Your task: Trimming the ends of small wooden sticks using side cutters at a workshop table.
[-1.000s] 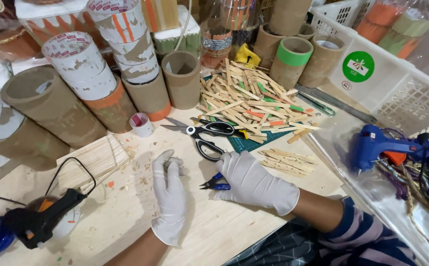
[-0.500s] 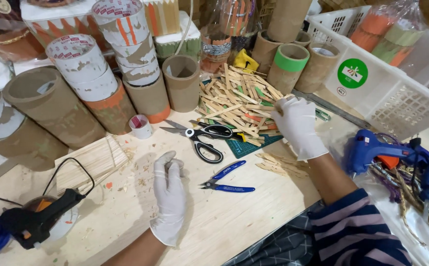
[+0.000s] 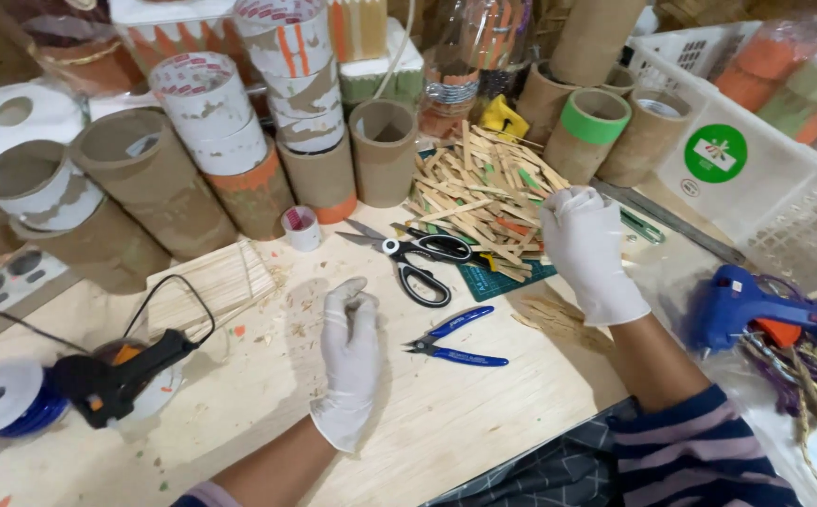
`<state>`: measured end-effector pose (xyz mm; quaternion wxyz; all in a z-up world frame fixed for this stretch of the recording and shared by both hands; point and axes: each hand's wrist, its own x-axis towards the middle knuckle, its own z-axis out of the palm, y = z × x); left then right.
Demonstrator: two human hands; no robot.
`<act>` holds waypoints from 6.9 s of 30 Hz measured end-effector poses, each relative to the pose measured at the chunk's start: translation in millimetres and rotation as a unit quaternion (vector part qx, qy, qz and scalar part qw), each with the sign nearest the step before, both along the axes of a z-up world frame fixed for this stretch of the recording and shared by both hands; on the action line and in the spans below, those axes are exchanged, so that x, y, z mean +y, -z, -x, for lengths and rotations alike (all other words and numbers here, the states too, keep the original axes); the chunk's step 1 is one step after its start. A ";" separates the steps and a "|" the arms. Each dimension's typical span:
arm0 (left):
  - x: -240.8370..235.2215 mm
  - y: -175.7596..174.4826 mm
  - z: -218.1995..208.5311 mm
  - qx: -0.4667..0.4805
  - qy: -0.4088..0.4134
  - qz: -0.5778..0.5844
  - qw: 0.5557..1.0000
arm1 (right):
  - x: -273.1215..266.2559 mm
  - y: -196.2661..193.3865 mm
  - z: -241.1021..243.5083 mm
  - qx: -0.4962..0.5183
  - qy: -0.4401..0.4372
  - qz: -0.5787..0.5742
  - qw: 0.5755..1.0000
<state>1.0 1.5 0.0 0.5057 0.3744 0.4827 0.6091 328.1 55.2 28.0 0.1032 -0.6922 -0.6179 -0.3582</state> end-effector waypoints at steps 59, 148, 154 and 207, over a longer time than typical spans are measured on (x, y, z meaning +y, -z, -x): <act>-24.1 -17.1 76.1 0.222 0.077 -0.070 0.970 | -32.1 35.3 121.0 -0.082 -0.043 0.118 0.989; -61.1 -47.4 38.8 0.128 0.133 -0.096 0.978 | -122.7 3.1 169.6 0.593 -0.404 0.307 0.625; -60.0 -41.4 37.8 0.152 0.126 -0.134 0.971 | -122.9 4.6 170.7 0.605 -0.446 0.283 0.596; 22.3 -118.1 40.7 0.257 0.072 -0.160 0.950 | -35.8 -16.9 192.8 0.630 -0.414 0.247 0.609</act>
